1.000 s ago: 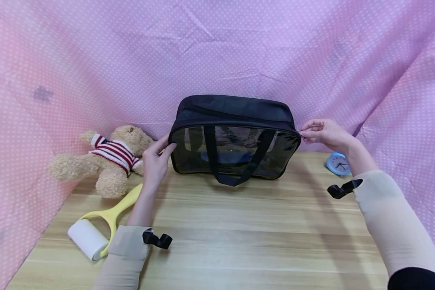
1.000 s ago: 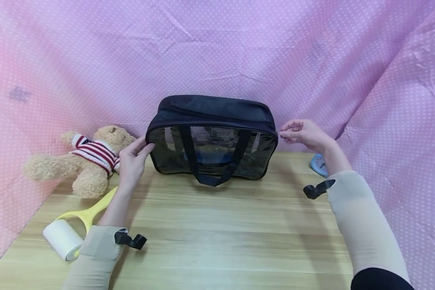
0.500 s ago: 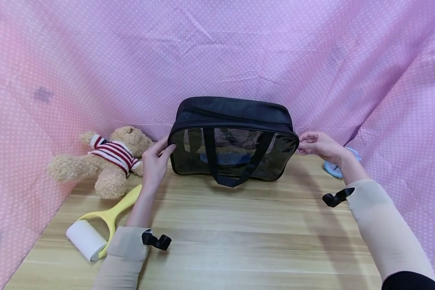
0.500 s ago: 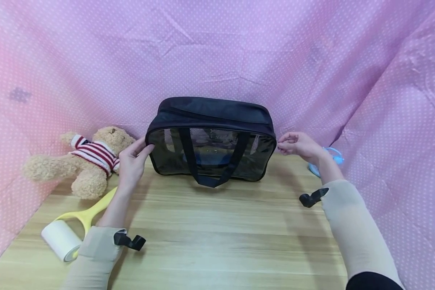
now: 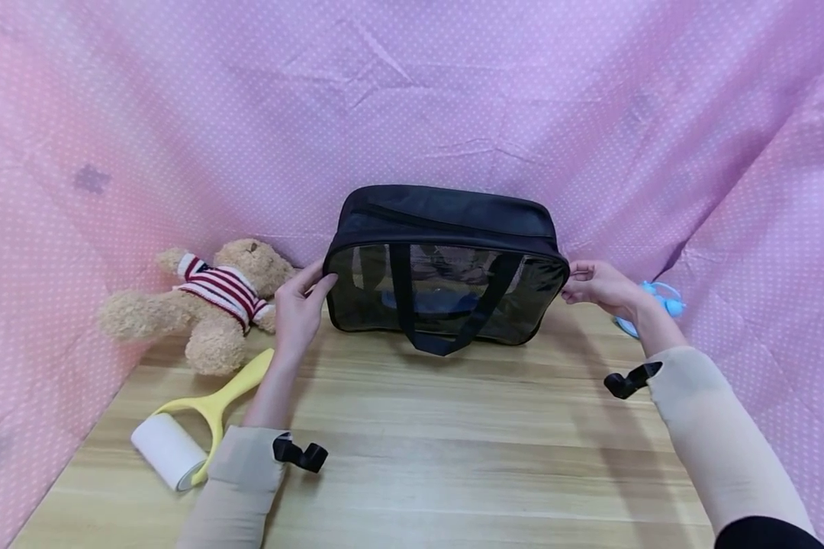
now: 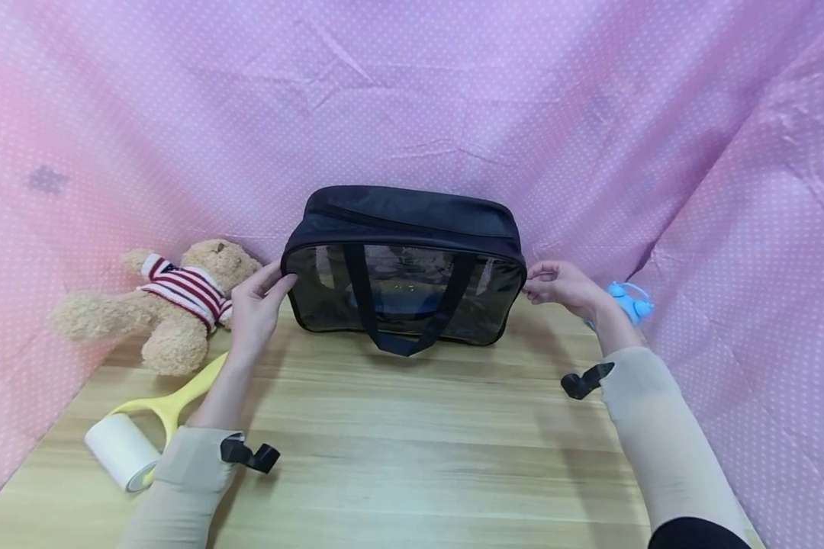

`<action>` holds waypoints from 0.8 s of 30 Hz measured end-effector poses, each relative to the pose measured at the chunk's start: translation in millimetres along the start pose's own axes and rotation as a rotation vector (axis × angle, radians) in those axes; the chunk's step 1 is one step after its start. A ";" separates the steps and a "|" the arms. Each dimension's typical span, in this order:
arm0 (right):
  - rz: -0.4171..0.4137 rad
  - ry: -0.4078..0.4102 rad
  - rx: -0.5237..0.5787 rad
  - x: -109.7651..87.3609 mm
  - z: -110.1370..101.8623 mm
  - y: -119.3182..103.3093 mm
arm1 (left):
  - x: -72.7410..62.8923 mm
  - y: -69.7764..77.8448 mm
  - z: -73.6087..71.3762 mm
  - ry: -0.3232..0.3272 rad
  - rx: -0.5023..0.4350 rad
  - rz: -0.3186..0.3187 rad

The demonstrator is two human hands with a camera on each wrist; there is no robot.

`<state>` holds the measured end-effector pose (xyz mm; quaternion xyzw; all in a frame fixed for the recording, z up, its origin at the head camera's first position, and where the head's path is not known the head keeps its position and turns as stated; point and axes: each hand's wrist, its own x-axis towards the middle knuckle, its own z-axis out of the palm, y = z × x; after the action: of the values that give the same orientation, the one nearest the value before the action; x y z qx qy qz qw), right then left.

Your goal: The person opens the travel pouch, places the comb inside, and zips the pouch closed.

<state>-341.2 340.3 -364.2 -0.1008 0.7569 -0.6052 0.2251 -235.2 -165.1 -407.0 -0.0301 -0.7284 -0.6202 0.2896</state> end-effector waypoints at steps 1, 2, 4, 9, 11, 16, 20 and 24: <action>0.005 0.009 -0.004 -2.3 -0.7 0.7 | 0.1 0.0 2.0 -0.003 -0.003 0.000; 0.011 0.019 -0.001 -4.6 -1.2 1.6 | 0.4 0.4 4.0 -0.007 -0.008 -0.002; 0.021 0.032 0.011 -8.6 -1.6 3.7 | 0.9 0.4 7.2 -0.017 -0.017 -0.005; 0.022 0.053 0.015 -13.5 -1.0 9.3 | 1.6 0.0 12.1 -0.019 -0.024 -0.015; 0.019 0.062 0.008 -13.7 0.0 9.6 | 1.3 0.1 12.4 -0.014 -0.021 -0.020; 0.002 0.077 0.040 -9.0 5.1 12.5 | 1.6 -1.5 7.2 -0.012 -0.017 -0.032; -0.030 0.090 0.032 -5.7 11.1 16.8 | 1.9 -4.6 2.3 -0.019 -0.007 -0.039; -0.049 0.096 -0.016 -1.6 16.1 17.6 | 1.4 -6.0 -3.6 -0.023 -0.001 -0.059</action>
<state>-330.2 331.3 -383.5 -0.0918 0.7688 -0.6087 0.1729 -237.3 -170.2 -411.5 -0.0159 -0.7321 -0.6283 0.2627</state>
